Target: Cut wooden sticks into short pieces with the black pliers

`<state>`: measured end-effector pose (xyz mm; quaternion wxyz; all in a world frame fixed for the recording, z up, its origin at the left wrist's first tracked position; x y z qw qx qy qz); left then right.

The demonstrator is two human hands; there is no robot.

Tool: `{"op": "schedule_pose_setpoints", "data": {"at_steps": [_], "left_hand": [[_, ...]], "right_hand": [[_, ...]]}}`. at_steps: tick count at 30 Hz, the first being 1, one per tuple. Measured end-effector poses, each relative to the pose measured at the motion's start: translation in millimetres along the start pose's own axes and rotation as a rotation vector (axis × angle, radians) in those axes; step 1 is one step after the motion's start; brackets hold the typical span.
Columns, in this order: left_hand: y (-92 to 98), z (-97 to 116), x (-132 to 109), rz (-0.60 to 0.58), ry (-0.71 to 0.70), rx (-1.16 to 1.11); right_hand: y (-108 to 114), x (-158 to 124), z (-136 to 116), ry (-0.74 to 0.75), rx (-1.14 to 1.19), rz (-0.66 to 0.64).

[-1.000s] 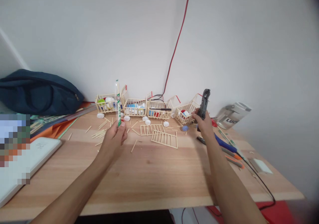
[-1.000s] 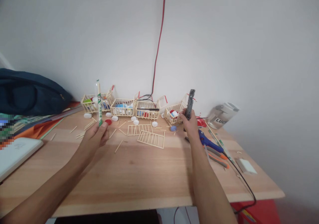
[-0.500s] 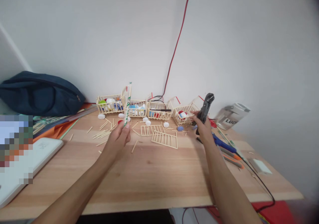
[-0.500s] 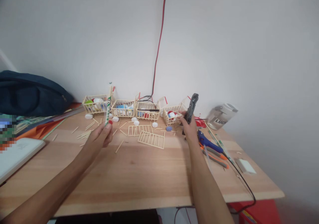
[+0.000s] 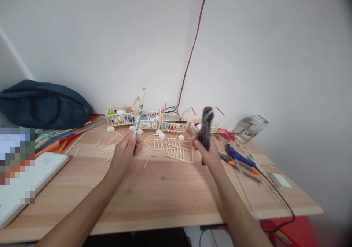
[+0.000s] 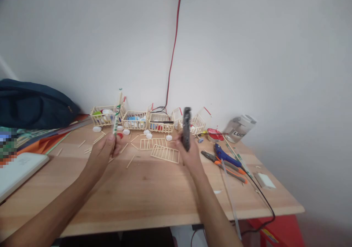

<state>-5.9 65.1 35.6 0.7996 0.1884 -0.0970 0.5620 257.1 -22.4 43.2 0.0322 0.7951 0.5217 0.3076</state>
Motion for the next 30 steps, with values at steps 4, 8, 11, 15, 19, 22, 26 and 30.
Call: {"op": "schedule_pose_setpoints", "data": {"at_steps": [4, 8, 11, 15, 19, 22, 26, 30], "left_hand": [[20.6, 8.4, 1.2, 0.168, -0.071, 0.02], [35.8, 9.4, 3.7, 0.259, -0.098, -0.06], [39.8, 5.7, 6.1, 0.272, -0.09, -0.088], [36.8, 3.7, 9.6, 0.197, -0.08, -0.117], [31.7, 6.5, 11.8, 0.09, -0.075, -0.108], [27.9, 7.0, 12.6, 0.014, -0.053, -0.089], [18.6, 6.7, 12.9, -0.1, -0.01, -0.074], [6.0, 10.1, 11.2, -0.22, 0.012, -0.063]], "right_hand": [[-53.2, -37.3, -30.0, 0.02, -0.27, -0.313], [-90.8, -70.8, -40.7, 0.062, -0.412, -0.534], [-102.4, -81.4, -38.6, 0.052, -0.483, -0.619], [-101.8, -79.9, -34.5, 0.053, -0.52, -0.632], [-96.4, -76.0, -31.3, 0.058, -0.511, -0.649], [-93.1, -74.3, -31.1, 0.061, -0.503, -0.663], [-91.5, -73.3, -31.3, 0.049, -0.515, -0.685], [-92.2, -73.4, -28.9, 0.052, -0.535, -0.685]]}}
Point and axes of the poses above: each hand's wrist, its own x-axis towards the middle knuckle, its own y-axis out of the back of the hand, z = x × y, the point moved 5 cm from there along x, towards the middle knuckle, and after that the axes turned 6 degrees about -z, right-handed, at the moved point
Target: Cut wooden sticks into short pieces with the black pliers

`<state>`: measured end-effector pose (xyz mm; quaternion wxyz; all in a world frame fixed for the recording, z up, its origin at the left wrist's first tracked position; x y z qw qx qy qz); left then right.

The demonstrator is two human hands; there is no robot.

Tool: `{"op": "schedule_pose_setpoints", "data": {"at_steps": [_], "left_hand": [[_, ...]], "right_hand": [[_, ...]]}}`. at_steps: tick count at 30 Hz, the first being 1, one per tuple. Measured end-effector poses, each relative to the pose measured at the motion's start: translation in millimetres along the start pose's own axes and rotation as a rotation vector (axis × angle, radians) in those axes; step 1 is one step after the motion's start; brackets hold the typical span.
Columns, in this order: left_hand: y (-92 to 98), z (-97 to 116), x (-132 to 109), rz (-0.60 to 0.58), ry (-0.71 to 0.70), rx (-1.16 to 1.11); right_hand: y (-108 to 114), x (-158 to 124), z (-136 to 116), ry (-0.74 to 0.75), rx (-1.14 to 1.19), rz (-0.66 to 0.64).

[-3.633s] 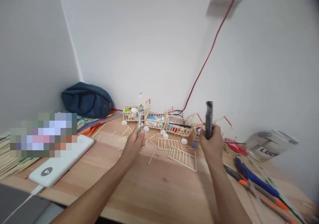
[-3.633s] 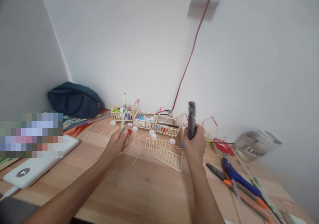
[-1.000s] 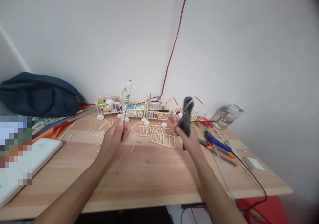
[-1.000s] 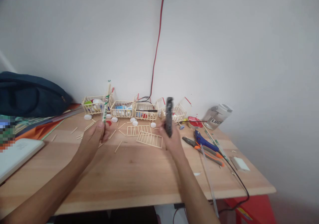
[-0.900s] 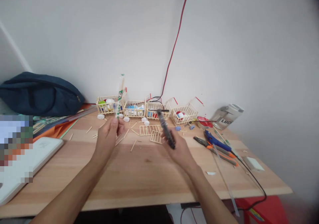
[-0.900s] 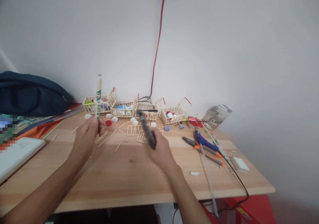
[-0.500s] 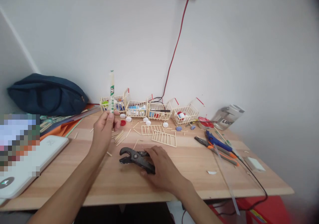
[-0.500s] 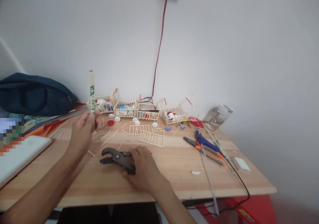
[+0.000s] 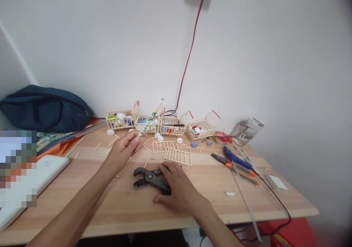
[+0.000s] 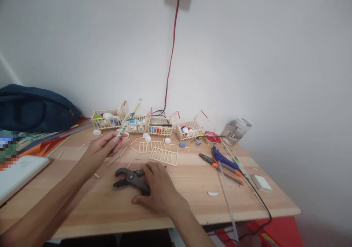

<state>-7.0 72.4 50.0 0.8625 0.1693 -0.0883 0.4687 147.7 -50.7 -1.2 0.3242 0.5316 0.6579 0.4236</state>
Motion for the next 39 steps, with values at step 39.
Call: {"op": "schedule_pose_setpoints", "data": {"at_steps": [39], "left_hand": [[-18.1, -40.1, -13.6, -0.404, 0.141, 0.392]], "right_hand": [[41.5, 77.6, 45.4, 0.043, 1.064, 0.674]]}}
Point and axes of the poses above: each hand's wrist, its own x-axis towards the middle knuckle, its own y-axis out of the back of the hand, z = x × y, the point moved 5 cm from there along x, towards the middle knuckle, and after that the axes turned 6 degrees about -z, right-handed, at the moved point
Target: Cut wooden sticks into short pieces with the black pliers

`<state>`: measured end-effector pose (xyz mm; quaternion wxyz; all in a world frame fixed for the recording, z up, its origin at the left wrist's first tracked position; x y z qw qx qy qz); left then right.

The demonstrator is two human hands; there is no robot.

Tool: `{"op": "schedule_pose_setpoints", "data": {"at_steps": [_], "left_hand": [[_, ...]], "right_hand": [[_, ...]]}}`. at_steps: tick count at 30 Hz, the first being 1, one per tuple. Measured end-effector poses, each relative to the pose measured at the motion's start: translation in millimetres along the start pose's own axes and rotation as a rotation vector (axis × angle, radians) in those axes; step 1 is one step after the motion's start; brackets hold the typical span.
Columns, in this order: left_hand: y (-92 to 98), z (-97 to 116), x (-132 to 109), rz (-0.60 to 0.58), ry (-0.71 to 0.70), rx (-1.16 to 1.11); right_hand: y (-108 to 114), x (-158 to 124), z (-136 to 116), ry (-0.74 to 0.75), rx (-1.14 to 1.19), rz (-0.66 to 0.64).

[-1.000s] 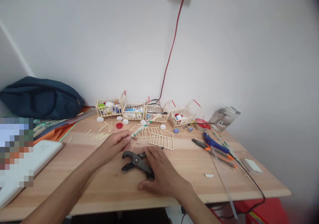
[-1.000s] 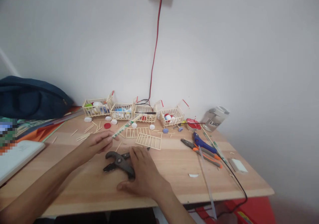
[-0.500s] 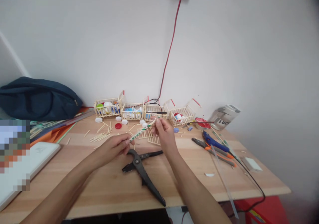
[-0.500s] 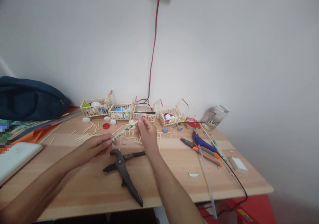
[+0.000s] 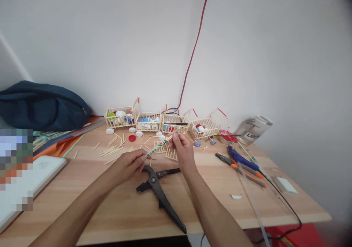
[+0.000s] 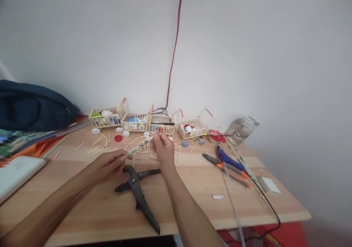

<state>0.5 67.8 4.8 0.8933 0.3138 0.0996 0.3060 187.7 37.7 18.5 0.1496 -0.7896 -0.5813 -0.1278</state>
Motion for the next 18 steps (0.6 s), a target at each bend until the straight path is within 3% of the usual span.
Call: {"op": "schedule_pose_setpoints", "data": {"at_steps": [6, 18], "left_hand": [[0.1, -1.7, 1.9, 0.043, -0.011, 0.092], [10.6, 27.9, 11.6, 0.208, 0.018, 0.17]], "right_hand": [[2.7, 0.5, 2.5, -0.016, -0.044, 0.015], [-9.6, -2.6, 9.3, -0.015, -0.065, -0.043]]}}
Point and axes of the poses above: each hand's wrist, its own x-axis towards the middle knuckle, its own y-axis out of the back of the hand, z = x × y, the point moved 5 cm from there along x, towards the middle knuckle, and after that the axes turned 6 degrees about -z, right-handed, at the moved point
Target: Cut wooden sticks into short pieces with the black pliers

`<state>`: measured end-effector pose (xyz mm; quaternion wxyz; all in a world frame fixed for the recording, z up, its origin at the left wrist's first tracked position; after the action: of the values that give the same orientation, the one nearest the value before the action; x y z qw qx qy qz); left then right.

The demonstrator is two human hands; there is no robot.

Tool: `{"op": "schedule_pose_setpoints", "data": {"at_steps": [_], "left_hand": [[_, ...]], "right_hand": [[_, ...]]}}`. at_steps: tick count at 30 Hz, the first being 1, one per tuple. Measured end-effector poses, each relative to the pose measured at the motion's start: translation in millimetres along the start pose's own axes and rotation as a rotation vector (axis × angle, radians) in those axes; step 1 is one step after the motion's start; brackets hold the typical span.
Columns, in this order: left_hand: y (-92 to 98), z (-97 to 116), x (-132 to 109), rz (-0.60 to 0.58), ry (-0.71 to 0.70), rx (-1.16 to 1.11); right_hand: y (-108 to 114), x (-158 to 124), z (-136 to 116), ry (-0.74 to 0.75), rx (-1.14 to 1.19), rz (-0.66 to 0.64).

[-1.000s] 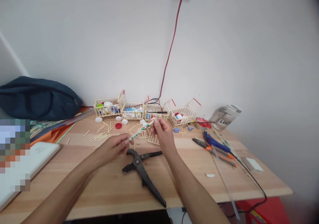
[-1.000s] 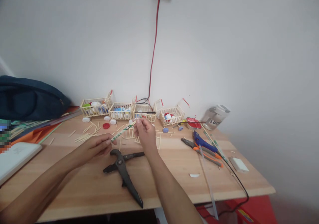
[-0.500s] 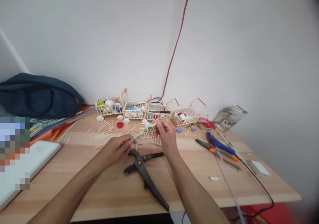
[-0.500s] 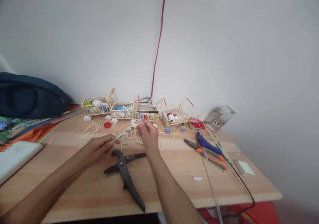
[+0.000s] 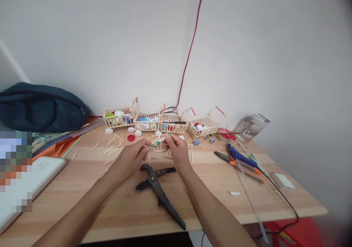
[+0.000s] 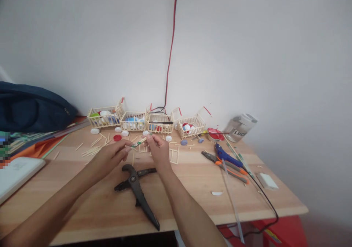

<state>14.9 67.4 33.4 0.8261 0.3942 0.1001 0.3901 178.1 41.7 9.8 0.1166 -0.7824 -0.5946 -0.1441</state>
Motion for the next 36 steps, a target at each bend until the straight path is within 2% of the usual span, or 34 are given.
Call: {"op": "schedule_pose_setpoints", "data": {"at_steps": [12, 16, 23, 28, 36], "left_hand": [[-7.5, 6.8, 12.3, 0.013, -0.046, -0.159], [-9.9, 2.6, 10.7, 0.037, -0.035, -0.221], [-19.5, -6.4, 8.9, -0.02, -0.004, -0.436], [-12.3, -3.0, 6.7, 0.052, -0.026, -0.351], [-12.6, -3.8, 5.2, 0.044, -0.001, -0.35]], "right_hand": [[-6.7, -1.5, 2.2, -0.029, -0.037, -0.046], [-10.7, -3.0, 3.8, -0.047, -0.027, -0.084], [-14.8, -2.1, 6.3, -0.082, 0.05, -0.079], [-17.0, -2.9, 2.8, -0.09, 0.027, -0.089], [-18.7, -3.8, 3.8, -0.105, 0.012, -0.1]]}}
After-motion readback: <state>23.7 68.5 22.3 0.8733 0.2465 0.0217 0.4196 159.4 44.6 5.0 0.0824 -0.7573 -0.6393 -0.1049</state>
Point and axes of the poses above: each hand's wrist, its own x-axis towards the middle knuckle, its own y-axis out of the back of the hand, z = x × y, the point moved 5 cm from there along x, towards the middle knuckle, and after that the axes turned 6 degrees about -z, right-handed, at the moved point
